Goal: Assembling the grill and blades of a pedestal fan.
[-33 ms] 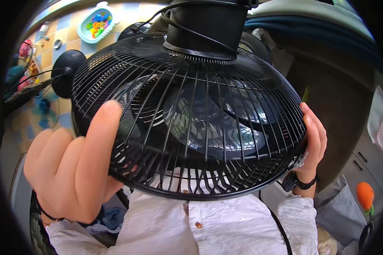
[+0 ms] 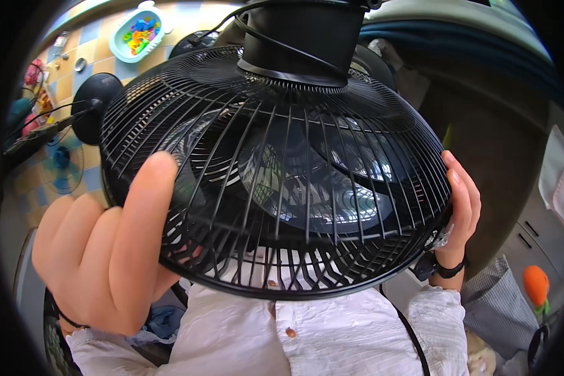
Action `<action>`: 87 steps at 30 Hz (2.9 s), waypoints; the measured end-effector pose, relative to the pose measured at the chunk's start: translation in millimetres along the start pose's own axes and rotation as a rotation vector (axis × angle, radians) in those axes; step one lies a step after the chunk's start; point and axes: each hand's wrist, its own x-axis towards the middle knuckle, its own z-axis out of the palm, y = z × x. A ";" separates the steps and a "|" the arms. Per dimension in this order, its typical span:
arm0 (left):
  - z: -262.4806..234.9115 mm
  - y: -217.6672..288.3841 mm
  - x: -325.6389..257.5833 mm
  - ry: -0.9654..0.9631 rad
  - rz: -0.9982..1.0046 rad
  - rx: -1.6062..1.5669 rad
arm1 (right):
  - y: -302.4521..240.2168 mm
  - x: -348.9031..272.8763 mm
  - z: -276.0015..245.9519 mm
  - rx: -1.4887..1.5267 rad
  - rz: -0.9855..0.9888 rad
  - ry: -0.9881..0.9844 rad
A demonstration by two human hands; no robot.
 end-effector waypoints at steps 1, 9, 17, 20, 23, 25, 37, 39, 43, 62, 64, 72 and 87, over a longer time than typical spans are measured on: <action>-0.8 0.5 0.0 0.020 0.013 0.027 | 1.1 -3.6 -1.4 0.005 0.018 -0.005; 5.9 -14.8 -24.7 0.000 0.084 0.007 | -34.3 -5.6 -10.8 0.217 0.474 -0.063; 6.9 -12.5 -21.0 0.056 0.112 -0.044 | -49.5 6.3 -1.9 0.301 0.195 0.141; 3.9 -12.7 -20.7 0.005 0.082 -0.094 | -44.5 18.2 -26.6 0.330 0.293 -0.124; 6.9 -13.4 -21.8 0.045 0.090 -0.061 | -45.8 36.5 -32.9 0.099 0.244 -0.291; 5.7 -12.9 -22.7 0.101 0.102 -0.011 | -39.1 42.8 -33.9 0.073 0.138 -0.282; 11.9 -11.6 -38.5 0.055 0.157 0.037 | -41.9 35.8 -28.7 -0.181 0.016 -0.199; 12.7 -10.2 -41.4 0.045 0.163 0.056 | -45.1 36.0 -26.4 -0.197 0.053 -0.229; 14.4 -8.1 -51.5 0.033 0.161 0.091 | -42.1 36.8 -20.1 -0.002 0.108 -0.206; 56.6 -6.5 -18.7 0.516 0.129 0.074 | -43.2 52.4 -19.5 -0.171 0.028 -0.328; 38.3 -0.6 -37.3 0.435 -0.039 0.068 | -30.9 46.7 -24.1 -0.148 0.013 -0.325; 19.1 -12.8 -63.4 0.005 0.052 -0.043 | 6.6 30.6 2.7 0.161 -0.077 -0.265; 37.8 -31.7 -79.3 -0.032 -0.326 -0.229 | -19.8 48.4 -15.5 -0.091 -0.044 -0.367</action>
